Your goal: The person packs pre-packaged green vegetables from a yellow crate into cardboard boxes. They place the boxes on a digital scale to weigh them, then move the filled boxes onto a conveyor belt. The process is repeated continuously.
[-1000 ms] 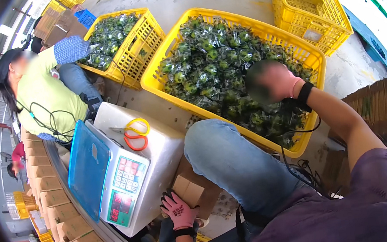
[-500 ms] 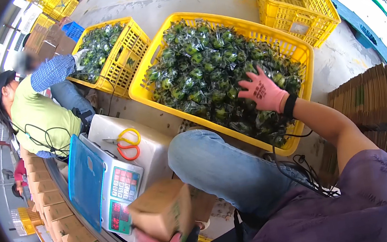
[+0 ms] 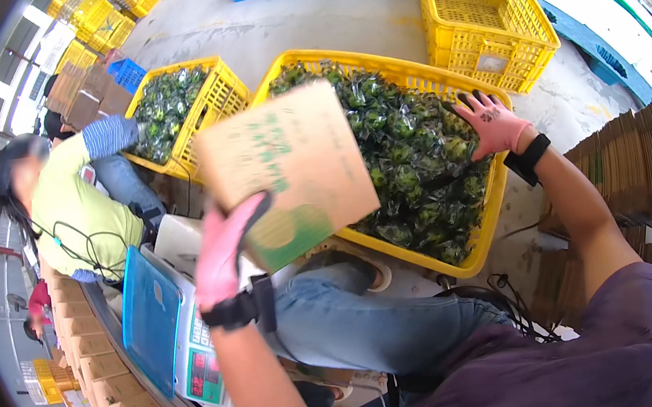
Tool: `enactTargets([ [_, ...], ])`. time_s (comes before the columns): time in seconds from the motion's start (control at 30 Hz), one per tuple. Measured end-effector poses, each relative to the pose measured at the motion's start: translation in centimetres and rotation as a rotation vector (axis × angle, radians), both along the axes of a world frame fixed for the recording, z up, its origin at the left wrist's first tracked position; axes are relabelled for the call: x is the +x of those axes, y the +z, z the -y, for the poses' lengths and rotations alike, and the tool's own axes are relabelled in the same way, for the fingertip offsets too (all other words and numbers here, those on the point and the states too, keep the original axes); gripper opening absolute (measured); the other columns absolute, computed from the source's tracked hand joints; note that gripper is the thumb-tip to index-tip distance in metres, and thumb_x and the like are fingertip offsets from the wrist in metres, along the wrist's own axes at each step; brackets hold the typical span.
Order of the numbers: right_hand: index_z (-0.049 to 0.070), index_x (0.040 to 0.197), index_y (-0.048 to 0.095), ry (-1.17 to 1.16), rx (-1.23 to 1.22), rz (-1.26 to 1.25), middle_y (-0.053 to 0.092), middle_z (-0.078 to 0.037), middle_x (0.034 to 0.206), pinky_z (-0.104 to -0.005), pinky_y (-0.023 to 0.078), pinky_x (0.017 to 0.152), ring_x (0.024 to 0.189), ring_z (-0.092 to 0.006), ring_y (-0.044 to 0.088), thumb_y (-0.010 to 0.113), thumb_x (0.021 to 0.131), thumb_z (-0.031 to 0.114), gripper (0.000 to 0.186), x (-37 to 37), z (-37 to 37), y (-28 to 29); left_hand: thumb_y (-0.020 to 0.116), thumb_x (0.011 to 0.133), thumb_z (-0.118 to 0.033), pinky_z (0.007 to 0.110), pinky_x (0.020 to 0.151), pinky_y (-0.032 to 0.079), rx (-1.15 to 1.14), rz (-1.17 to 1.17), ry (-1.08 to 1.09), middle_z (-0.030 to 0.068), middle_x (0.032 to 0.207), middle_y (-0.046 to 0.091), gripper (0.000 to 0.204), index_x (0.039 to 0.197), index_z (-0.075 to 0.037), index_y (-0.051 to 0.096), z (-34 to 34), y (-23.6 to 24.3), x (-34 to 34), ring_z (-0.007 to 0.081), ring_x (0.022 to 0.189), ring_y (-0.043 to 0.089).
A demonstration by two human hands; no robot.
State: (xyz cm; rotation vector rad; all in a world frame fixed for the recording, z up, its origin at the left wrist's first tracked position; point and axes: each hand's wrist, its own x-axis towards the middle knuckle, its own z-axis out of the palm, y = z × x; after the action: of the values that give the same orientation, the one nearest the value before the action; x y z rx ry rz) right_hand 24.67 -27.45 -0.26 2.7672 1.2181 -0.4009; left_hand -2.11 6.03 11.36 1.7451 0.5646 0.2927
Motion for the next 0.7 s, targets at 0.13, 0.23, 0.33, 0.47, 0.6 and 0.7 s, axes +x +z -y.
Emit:
enactTargets([
  [0.13,0.017,0.142,0.028,-0.050,-0.255,0.007,0.031,-0.021,0.141,-0.0548,0.019,0.108,0.134,-0.0417,0.022,0.080,0.056,0.047,0.105,0.4,1.1,-2.8,0.073,0.077,-0.028,0.026,0.081,0.047,-0.273,-0.123,-0.141,0.0086,0.103,0.063,0.055,0.117,0.005,0.054,1.1,-4.2,6.1,0.0155,0.090,0.061],
  [0.23,0.013,0.142,0.027,0.038,-0.241,-0.057,0.034,-0.021,0.138,-0.0524,0.019,0.109,0.133,-0.0380,0.025,0.080,0.054,0.049,0.109,1.6,0.3,-5.0,0.071,0.077,-0.035,0.026,0.077,0.047,-0.294,-0.329,-0.229,0.0077,0.100,0.064,0.052,0.111,0.003,0.059,1.4,-6.2,8.6,0.0142,0.087,0.061],
  [0.33,0.011,0.143,0.024,0.093,-0.188,-0.181,0.041,-0.021,0.129,-0.0461,0.034,0.101,0.122,-0.0362,0.040,0.082,0.052,0.044,0.112,3.2,-0.6,-6.6,0.071,0.077,-0.035,0.026,0.074,0.046,-0.309,-0.405,-0.202,0.0067,0.095,0.065,0.048,0.106,0.002,0.063,2.1,-8.5,10.4,0.0136,0.082,0.060],
  [0.47,0.011,0.142,0.024,0.014,0.014,-0.286,0.045,-0.022,0.121,-0.0411,0.044,0.090,0.110,-0.0370,0.049,0.082,0.054,0.035,0.107,3.1,-1.5,-6.8,0.073,0.076,-0.033,0.026,0.071,0.048,-0.399,-0.348,-0.213,0.0069,0.095,0.066,0.046,0.104,0.002,0.064,1.7,-11.9,11.4,0.0133,0.079,0.061],
  [0.6,0.016,0.142,0.025,-0.081,0.136,-0.306,0.042,-0.024,0.124,-0.0423,0.045,0.090,0.111,-0.0379,0.050,0.078,0.059,0.028,0.100,0.4,-3.0,-7.5,0.073,0.077,-0.032,0.027,0.071,0.048,-0.473,-0.375,-0.212,0.0066,0.095,0.066,0.045,0.104,0.002,0.063,0.9,-12.2,11.6,0.0132,0.079,0.061],
  [0.7,0.019,0.143,0.024,-0.130,0.084,-0.296,0.039,-0.025,0.128,-0.0412,0.046,0.089,0.112,-0.0384,0.050,0.078,0.060,0.027,0.099,-0.2,-4.1,-6.7,0.072,0.077,-0.033,0.027,0.073,0.047,-0.500,-0.375,-0.220,0.0067,0.095,0.065,0.046,0.106,0.002,0.063,0.7,-12.2,11.6,0.0128,0.081,0.060],
])
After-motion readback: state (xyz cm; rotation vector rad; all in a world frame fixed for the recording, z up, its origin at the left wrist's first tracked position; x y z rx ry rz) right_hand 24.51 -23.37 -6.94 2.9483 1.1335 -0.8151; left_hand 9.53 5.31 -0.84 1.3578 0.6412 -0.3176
